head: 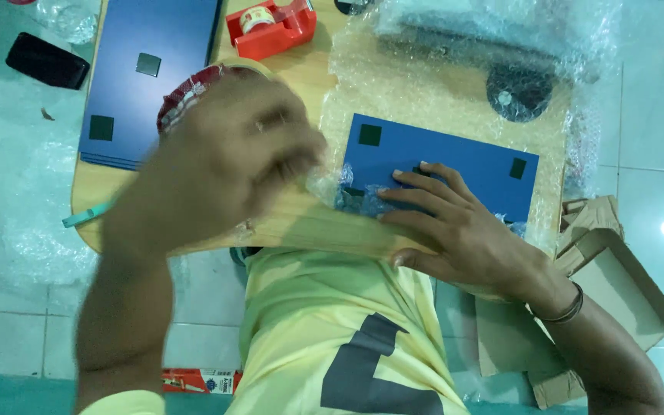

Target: The person wipes a blue board with a cloth, wraps it in bubble wrap, and secures the wrap with tape.

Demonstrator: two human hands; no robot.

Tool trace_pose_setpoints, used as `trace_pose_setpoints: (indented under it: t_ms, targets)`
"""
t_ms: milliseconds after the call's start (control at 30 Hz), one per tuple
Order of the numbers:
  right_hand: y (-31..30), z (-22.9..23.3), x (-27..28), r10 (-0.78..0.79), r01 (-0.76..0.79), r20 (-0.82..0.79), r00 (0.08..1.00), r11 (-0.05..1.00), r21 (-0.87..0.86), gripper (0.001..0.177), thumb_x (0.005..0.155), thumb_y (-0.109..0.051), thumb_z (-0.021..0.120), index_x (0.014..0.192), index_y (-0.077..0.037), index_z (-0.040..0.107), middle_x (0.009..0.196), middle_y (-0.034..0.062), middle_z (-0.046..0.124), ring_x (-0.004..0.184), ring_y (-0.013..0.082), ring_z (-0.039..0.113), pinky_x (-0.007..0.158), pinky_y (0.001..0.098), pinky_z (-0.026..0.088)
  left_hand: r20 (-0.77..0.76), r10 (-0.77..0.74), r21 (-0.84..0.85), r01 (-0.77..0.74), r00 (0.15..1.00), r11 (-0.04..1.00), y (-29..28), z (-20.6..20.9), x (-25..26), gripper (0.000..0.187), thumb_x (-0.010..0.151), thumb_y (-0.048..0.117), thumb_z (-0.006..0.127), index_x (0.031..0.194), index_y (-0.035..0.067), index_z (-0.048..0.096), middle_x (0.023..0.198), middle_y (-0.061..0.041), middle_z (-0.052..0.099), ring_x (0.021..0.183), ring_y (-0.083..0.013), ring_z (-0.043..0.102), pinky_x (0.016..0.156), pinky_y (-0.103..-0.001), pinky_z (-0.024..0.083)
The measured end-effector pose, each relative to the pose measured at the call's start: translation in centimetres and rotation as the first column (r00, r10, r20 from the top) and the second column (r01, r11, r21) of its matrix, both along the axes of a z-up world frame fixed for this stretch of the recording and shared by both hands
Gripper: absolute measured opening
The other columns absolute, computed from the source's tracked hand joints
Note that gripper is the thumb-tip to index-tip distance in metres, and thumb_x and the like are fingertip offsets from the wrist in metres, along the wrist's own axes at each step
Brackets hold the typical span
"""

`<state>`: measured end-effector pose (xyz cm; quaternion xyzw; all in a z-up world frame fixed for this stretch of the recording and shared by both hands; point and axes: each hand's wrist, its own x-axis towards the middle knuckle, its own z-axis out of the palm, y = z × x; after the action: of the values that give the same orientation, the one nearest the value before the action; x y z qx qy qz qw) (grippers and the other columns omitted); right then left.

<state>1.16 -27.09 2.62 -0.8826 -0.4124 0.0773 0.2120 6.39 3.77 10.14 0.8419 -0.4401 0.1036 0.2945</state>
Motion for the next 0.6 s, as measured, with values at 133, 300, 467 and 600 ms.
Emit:
trace_pose_setpoints:
  t_ms: [133,300,467,600]
  targets:
    - [-0.1,-0.3,0.8,-0.012,0.011,0.017,1.000,0.998,0.055,0.042,0.084,-0.041,0.075,0.114,-0.011,0.073,0.137,0.0061,0.066,0.141,0.0313,0.048,0.122,0.0565,0.027,0.080,0.058,0.025,-0.060,0.995,0.998,2.6,-0.9,5.5,0.017,0.098,0.001,0.088,0.104,-0.001,0.072,0.101,-0.014,0.061,0.081,-0.0279,0.054,0.077,-0.043,0.044]
    - [0.8,0.7,1.7,-0.040,0.039,0.017,0.999,0.996,0.074,0.034,0.087,-0.037,0.075,0.110,-0.011,0.075,0.122,0.0018,0.073,0.129,0.0261,0.054,0.116,0.0510,0.033,0.152,0.373,0.310,-0.402,0.915,0.862,4.0,-5.9,13.3,0.071,0.080,0.048,0.090,0.130,0.000,0.074,0.123,-0.019,0.070,0.104,-0.0379,0.066,0.092,-0.049,0.051]
    - [1.8,1.8,2.6,-0.038,0.037,0.011,0.999,0.998,0.055,0.031,0.089,-0.037,0.074,0.106,-0.011,0.076,0.110,0.0015,0.075,0.121,0.0241,0.057,0.115,0.0512,0.033,-0.037,0.429,0.400,-0.380,0.903,0.834,2.9,-8.2,14.7,0.079,0.073,0.051,0.090,0.133,0.003,0.069,0.127,-0.018,0.065,0.115,-0.0379,0.059,0.097,-0.049,0.046]
    - [2.2,1.6,3.2,-0.027,0.024,0.046,0.999,0.998,0.062,0.027,0.086,-0.034,0.077,0.101,-0.012,0.079,0.105,0.0021,0.075,0.119,0.0247,0.057,0.115,0.0519,0.033,0.015,0.448,0.453,-0.406,0.894,0.794,2.5,-8.9,15.1,0.052,0.077,0.036,0.081,0.119,0.007,0.075,0.105,-0.014,0.075,0.095,-0.0347,0.068,0.084,-0.047,0.052]
